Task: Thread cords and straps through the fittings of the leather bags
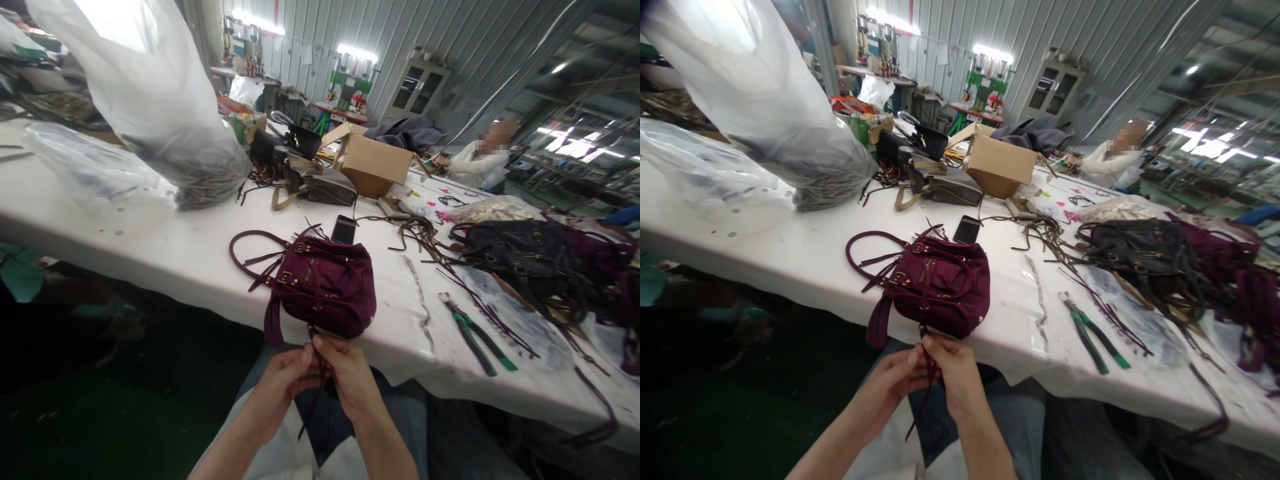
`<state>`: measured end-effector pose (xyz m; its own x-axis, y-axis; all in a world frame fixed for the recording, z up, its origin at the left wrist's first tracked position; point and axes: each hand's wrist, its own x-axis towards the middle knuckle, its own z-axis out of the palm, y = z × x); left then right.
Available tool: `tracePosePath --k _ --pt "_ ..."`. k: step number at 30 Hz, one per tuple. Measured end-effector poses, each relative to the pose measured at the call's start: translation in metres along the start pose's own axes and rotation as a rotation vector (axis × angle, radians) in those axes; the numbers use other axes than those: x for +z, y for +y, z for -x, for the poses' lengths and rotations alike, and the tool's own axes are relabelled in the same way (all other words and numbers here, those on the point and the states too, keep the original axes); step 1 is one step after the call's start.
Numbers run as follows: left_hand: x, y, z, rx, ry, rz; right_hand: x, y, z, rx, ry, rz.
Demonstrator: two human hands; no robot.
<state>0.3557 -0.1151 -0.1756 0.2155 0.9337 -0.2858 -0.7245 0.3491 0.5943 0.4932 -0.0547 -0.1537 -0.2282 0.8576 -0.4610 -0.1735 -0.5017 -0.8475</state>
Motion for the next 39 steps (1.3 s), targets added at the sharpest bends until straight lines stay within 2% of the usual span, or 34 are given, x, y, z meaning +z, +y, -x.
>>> tracePosePath --k 6,11,15,17,19,22,24,28,32,35,39 --pt "0.004 -0.014 -0.009 -0.017 0.04 0.08 0.004 0.003 0.0 0.034 0.054 0.031" --pt "0.0 -0.014 -0.011 -0.01 0.072 0.063 -0.001 0.008 0.0 -0.05 -0.012 0.062" --pt "-0.004 -0.006 -0.007 0.008 0.133 0.059 -0.017 0.02 0.021 -0.154 0.064 0.192" --pt "-0.004 -0.006 -0.005 0.005 0.154 0.07 -0.022 0.032 0.035 -0.138 0.057 0.258" --pt "-0.004 -0.008 -0.004 0.004 0.157 0.067 -0.023 0.045 0.046 -0.112 0.029 0.275" --pt "-0.004 -0.012 -0.002 -0.011 0.13 0.038 -0.02 0.057 0.053 -0.156 0.04 0.23" --pt "-0.005 -0.013 0.0 -0.012 0.123 0.052 -0.018 0.055 0.055 -0.152 0.002 0.181" --pt "-0.007 -0.008 0.004 0.023 0.127 0.14 -0.024 0.036 0.064 -0.07 -0.217 0.167" --pt "0.001 -0.004 0.009 -0.023 0.039 0.2 -0.031 0.017 0.066 -0.118 -0.348 0.198" --pt "0.005 -0.002 0.011 -0.042 0.014 0.174 -0.032 0.011 0.061 -0.164 -0.327 0.188" --pt "0.001 0.0 0.012 0.001 0.067 0.142 -0.031 0.008 0.052 -0.192 -0.157 0.217"
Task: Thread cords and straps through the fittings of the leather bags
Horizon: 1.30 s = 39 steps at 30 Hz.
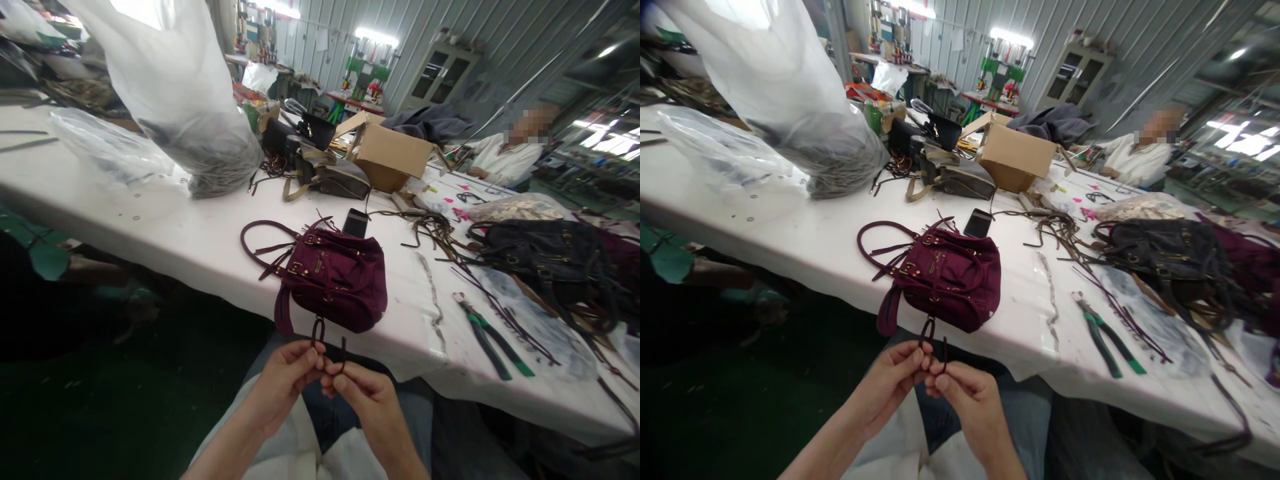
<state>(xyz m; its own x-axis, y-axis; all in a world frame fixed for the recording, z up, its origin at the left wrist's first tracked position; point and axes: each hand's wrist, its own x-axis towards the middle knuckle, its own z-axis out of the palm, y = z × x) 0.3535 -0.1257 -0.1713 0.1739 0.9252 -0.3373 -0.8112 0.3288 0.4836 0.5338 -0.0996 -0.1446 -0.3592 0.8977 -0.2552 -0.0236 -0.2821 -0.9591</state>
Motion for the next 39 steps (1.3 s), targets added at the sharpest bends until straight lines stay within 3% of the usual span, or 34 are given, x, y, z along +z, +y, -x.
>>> tracePosePath --k 7,12,16,21,25,29,32,35,39 --pt "-0.001 -0.002 -0.003 0.065 0.147 -0.19 0.004 -0.004 -0.007 -0.206 0.027 0.104" --pt "0.003 -0.007 -0.003 0.157 0.217 -0.384 0.01 -0.003 -0.014 -0.097 0.177 0.033" --pt "0.001 -0.007 0.0 0.309 0.16 -0.566 0.012 -0.006 -0.021 -0.135 0.173 0.123" --pt "-0.002 -0.01 -0.001 0.359 0.24 -0.643 0.016 -0.008 -0.025 -0.234 0.172 0.327" --pt "0.002 -0.009 -0.001 0.375 0.28 -0.693 0.018 -0.008 -0.022 -0.181 0.179 0.394" --pt "0.003 -0.008 0.003 0.552 0.318 -0.98 0.023 -0.015 -0.023 -0.196 0.143 0.455" --pt "0.0 -0.009 0.006 0.798 0.236 -1.334 0.029 -0.023 -0.03 -0.434 0.137 0.667" --pt "-0.005 -0.008 0.006 0.998 0.244 -1.629 0.034 -0.033 -0.04 -0.678 0.066 1.011" --pt "-0.012 -0.004 0.005 1.088 0.262 -1.798 0.038 -0.053 -0.051 -0.611 -0.151 1.44"
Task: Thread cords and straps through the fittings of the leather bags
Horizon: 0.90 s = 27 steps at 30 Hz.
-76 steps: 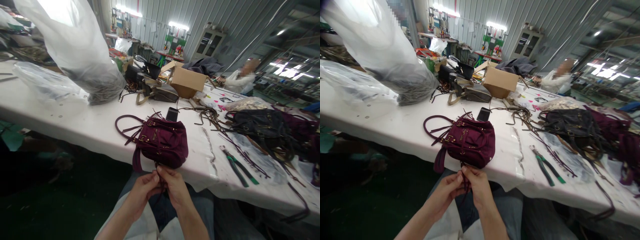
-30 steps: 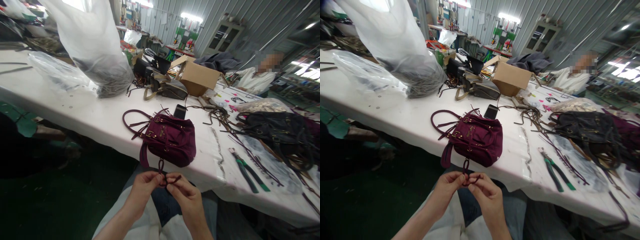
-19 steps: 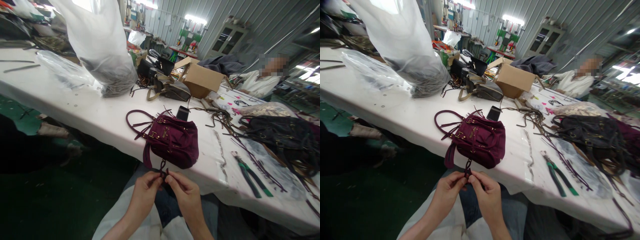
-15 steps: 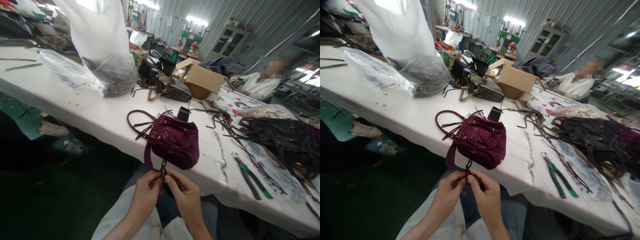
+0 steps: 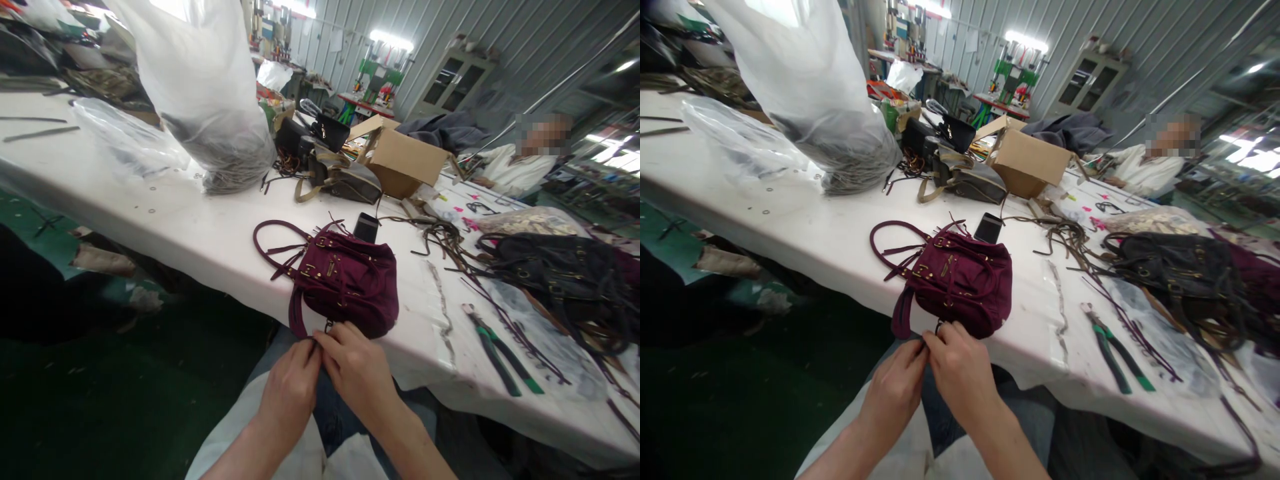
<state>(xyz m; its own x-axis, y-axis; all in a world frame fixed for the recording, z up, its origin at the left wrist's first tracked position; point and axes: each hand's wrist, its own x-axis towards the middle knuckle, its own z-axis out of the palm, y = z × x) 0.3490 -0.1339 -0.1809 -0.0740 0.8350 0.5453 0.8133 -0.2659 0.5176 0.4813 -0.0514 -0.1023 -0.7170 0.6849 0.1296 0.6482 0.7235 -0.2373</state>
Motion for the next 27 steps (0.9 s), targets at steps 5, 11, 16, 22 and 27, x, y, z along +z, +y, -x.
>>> tracePosePath --k 5,11,16,22,27 --pt "0.005 -0.006 0.003 -0.006 0.029 0.059 -0.019 0.002 -0.016 -0.025 -0.257 0.076" --pt "0.007 -0.006 -0.004 -0.244 0.028 0.432 -0.015 0.008 -0.019 0.015 -0.292 0.007" --pt "-0.004 -0.001 -0.013 -0.585 -0.031 0.641 0.005 0.008 -0.001 0.088 -0.024 -0.133" --pt "-0.004 0.001 -0.004 -0.571 0.047 0.611 0.032 -0.01 0.039 0.204 0.268 -0.442" --pt "0.003 -0.001 0.003 -0.602 0.053 0.58 0.042 -0.01 0.038 0.404 0.185 -0.763"
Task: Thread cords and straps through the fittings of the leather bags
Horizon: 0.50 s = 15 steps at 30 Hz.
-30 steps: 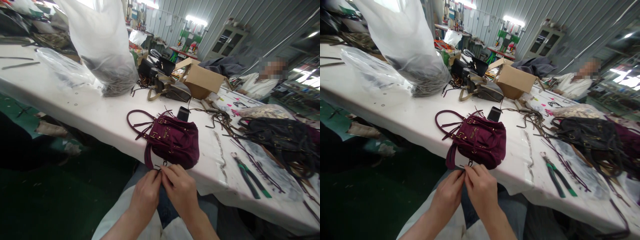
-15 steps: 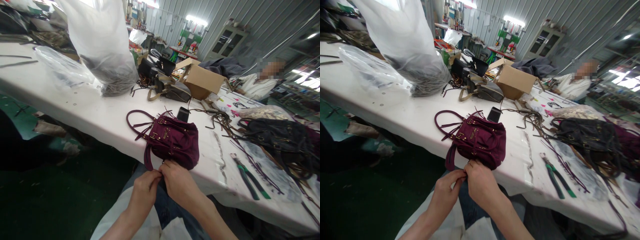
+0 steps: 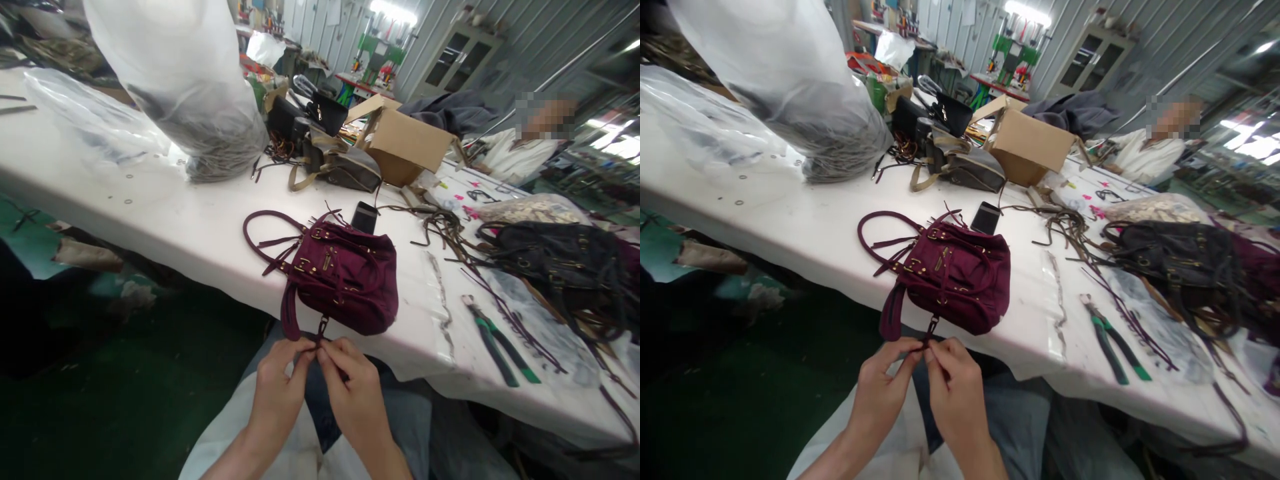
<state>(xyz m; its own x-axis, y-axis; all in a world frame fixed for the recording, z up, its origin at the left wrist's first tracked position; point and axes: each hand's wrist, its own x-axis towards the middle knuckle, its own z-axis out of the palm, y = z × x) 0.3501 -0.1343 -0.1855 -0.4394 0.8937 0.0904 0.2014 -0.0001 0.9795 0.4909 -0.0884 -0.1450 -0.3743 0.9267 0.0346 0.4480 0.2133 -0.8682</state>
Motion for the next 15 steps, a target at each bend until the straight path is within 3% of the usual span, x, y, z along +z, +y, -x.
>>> tracePosePath --k 5,8,11,15 --pt "-0.002 -0.003 -0.003 -0.114 -0.06 0.053 0.004 0.007 -0.011 0.392 -0.084 -0.621" --pt "-0.004 -0.005 -0.006 -0.221 -0.122 0.138 0.006 0.01 -0.011 0.572 -0.084 -0.847" --pt "-0.006 -0.008 -0.008 -0.303 -0.165 0.258 0.005 0.012 -0.01 0.575 -0.061 -0.884" --pt "-0.006 -0.011 -0.008 -0.353 -0.186 0.413 0.003 0.015 -0.012 0.474 -0.09 -0.813"
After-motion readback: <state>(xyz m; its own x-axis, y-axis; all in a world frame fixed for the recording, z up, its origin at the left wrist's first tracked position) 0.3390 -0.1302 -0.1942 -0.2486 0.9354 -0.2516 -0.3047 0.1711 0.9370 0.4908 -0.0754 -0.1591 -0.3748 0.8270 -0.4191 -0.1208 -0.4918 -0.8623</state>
